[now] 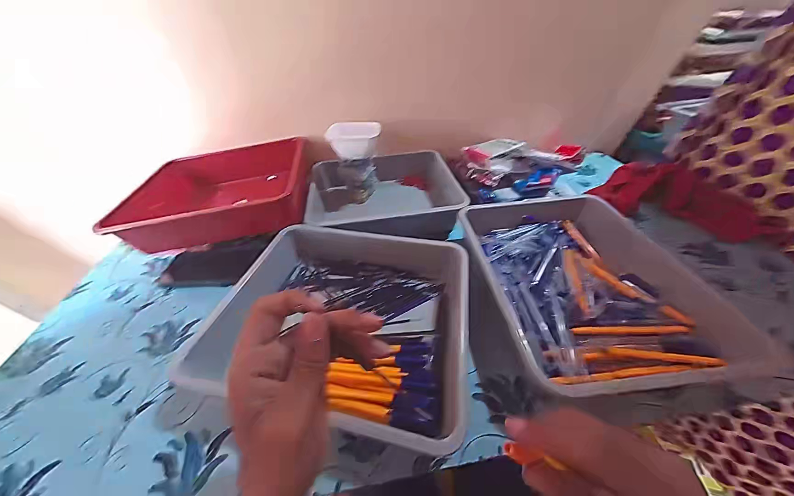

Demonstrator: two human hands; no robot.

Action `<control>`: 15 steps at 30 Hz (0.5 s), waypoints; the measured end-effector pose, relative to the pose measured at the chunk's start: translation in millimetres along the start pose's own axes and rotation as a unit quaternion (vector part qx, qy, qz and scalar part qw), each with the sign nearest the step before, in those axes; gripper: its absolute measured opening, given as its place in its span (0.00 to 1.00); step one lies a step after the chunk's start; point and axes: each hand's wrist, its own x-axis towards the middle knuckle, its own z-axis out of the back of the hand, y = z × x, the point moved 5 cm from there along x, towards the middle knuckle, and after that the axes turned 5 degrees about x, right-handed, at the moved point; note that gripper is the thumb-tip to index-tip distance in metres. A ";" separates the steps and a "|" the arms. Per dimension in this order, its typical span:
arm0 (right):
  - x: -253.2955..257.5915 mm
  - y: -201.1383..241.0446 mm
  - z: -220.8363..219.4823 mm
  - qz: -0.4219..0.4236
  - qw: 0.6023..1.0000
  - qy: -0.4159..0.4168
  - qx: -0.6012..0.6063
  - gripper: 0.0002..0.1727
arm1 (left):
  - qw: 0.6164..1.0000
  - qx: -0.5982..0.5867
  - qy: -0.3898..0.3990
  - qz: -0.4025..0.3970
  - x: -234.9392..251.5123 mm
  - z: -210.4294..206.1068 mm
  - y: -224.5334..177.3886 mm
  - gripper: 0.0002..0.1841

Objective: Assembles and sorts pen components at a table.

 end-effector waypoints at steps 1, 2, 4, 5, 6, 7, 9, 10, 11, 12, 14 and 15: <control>-5.2 3.6 -15.2 -0.005 0.999 0.009 0.040 0.11 | 0.999 -0.041 -0.011 0.010 -4.7 -4.9 -4.7 0.06; -8.6 4.9 -26.5 -0.010 0.997 0.003 0.071 0.10 | 0.997 -0.070 -0.023 0.018 -8.1 -9.4 -7.1 0.06; -13.7 3.9 -38.7 -0.029 0.994 -0.026 0.097 0.09 | 0.993 -0.106 -0.043 0.029 -13.0 -12.7 -8.8 0.07; -15.1 2.9 -41.2 -0.038 0.993 -0.042 0.100 0.09 | 0.992 -0.110 -0.052 0.028 -13.5 -11.7 -9.7 0.07; -16.2 1.9 -42.2 -0.048 0.993 -0.052 0.099 0.09 | 0.992 -0.108 -0.059 0.022 -13.2 -9.9 -10.8 0.07; -17.2 0.9 -42.3 -0.057 0.992 -0.059 0.098 0.09 | 0.992 -0.104 -0.067 0.014 -12.7 -7.9 -12.1 0.08; -19.2 -1.5 -40.5 -0.066 0.991 -0.069 0.099 0.09 | 0.992 -0.096 -0.076 0.004 -12.0 -6.2 -14.3 0.07; -20.1 -2.2 -39.4 -0.068 0.990 -0.071 0.100 0.09 | 0.993 -0.091 -0.075 0.000 -12.5 -6.5 -15.1 0.07; -20.8 -2.7 -38.5 -0.069 0.990 -0.074 0.102 0.10 | 0.993 -0.088 -0.072 -0.004 -13.2 -7.3 -15.8 0.06; -21.4 -2.8 -37.6 -0.069 0.989 -0.075 0.105 0.10 | 0.994 -0.087 -0.070 -0.006 -14.0 -8.4 -16.2 0.06; -22.1 -3.2 -36.7 -0.073 0.989 -0.077 0.107 0.10 | 0.994 -0.089 -0.071 -0.005 -16.0 -10.4 -17.1 0.06; -22.0 -3.8 -36.8 -0.074 0.989 -0.079 0.104 0.10 | 0.993 -0.090 -0.072 -0.003 -16.8 -11.3 -17.9 0.06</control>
